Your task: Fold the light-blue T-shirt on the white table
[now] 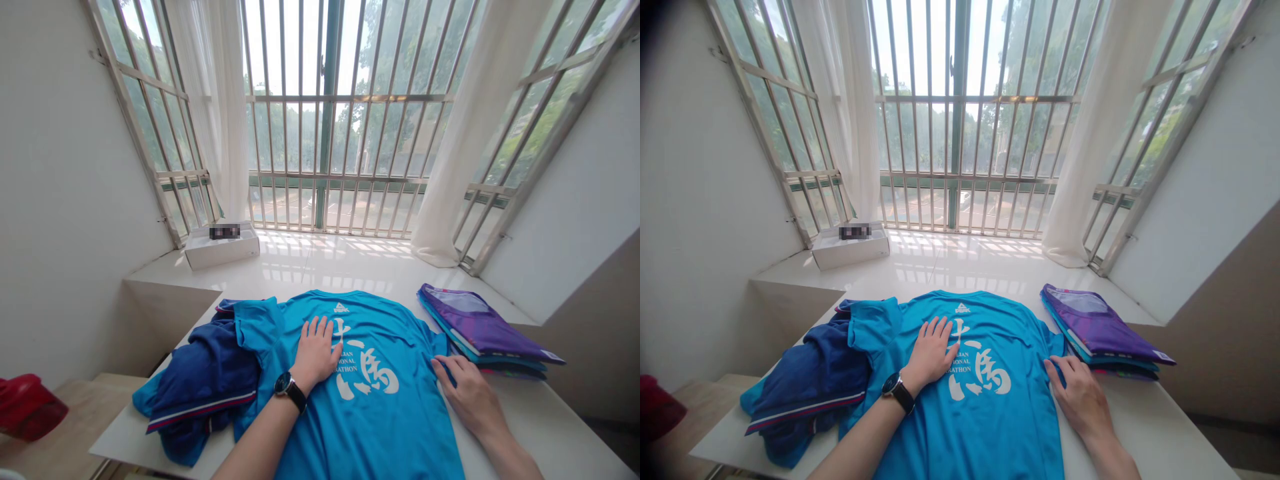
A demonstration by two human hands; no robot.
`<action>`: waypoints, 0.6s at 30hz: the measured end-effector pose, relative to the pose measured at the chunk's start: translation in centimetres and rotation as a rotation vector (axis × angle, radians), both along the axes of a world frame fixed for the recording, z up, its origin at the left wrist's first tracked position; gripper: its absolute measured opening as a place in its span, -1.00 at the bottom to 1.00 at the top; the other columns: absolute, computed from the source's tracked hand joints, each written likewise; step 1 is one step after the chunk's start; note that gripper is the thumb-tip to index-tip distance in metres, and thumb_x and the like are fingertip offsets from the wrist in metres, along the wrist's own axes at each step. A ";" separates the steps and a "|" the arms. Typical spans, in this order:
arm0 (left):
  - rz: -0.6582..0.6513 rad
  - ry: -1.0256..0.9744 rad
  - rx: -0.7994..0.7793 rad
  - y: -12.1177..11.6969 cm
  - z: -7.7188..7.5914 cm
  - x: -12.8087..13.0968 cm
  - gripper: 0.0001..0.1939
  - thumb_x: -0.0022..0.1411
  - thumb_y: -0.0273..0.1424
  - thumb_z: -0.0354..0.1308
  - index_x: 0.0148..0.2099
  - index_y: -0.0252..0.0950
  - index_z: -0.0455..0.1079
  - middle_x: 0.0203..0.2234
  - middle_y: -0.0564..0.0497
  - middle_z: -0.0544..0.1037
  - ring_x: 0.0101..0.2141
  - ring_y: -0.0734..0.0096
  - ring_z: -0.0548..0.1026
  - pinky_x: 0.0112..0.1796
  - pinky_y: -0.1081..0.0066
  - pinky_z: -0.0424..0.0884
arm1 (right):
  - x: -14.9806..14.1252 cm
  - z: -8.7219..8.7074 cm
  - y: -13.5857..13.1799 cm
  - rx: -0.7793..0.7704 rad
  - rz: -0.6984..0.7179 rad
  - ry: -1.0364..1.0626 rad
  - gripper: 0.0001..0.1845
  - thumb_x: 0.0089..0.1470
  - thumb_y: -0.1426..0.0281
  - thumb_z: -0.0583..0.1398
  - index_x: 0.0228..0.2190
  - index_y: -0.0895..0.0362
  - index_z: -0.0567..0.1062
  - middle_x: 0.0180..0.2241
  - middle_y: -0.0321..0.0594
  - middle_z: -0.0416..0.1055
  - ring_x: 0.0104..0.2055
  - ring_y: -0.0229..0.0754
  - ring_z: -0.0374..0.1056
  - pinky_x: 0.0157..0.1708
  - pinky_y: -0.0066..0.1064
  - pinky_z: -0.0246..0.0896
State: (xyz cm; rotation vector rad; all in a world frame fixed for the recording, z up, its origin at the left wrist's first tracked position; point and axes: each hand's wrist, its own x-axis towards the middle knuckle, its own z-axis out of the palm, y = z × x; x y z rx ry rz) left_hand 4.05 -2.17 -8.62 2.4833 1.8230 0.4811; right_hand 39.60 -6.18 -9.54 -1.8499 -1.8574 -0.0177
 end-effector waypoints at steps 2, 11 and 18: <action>-0.005 0.004 0.007 0.0 -0.1 0.0 -0.36 0.41 -0.03 -0.23 0.39 -0.22 0.10 0.34 -0.13 0.16 0.32 -0.04 0.03 0.26 -0.09 -0.05 | 0.0 -0.2 0.1 0.012 0.054 -0.026 -0.37 0.16 -0.11 -0.03 -0.14 0.07 0.55 -0.01 -0.07 0.49 0.07 0.09 0.34 0.08 -0.07 0.24; -0.029 0.020 -0.013 -1.0 0.5 0.1 -0.32 0.41 0.00 -0.29 0.41 -0.23 0.07 0.36 -0.14 0.10 0.34 -0.06 -0.02 0.26 -0.10 -0.09 | 0.6 -1.4 0.2 -0.184 0.039 -0.083 -0.19 0.15 -0.17 -0.08 0.20 0.08 0.34 0.27 -0.13 0.24 0.32 0.10 0.08 0.25 0.05 0.03; -0.052 0.003 -0.080 -2.1 1.0 0.1 -0.28 0.39 0.04 -0.32 0.42 -0.23 0.05 0.37 -0.17 0.05 0.35 -0.12 -0.08 0.26 -0.16 -0.14 | 0.5 -2.3 -2.2 -0.191 -0.163 -0.119 -0.01 0.09 -0.24 -0.13 0.27 0.21 0.22 0.27 0.03 0.21 0.30 0.19 0.10 0.18 0.14 0.11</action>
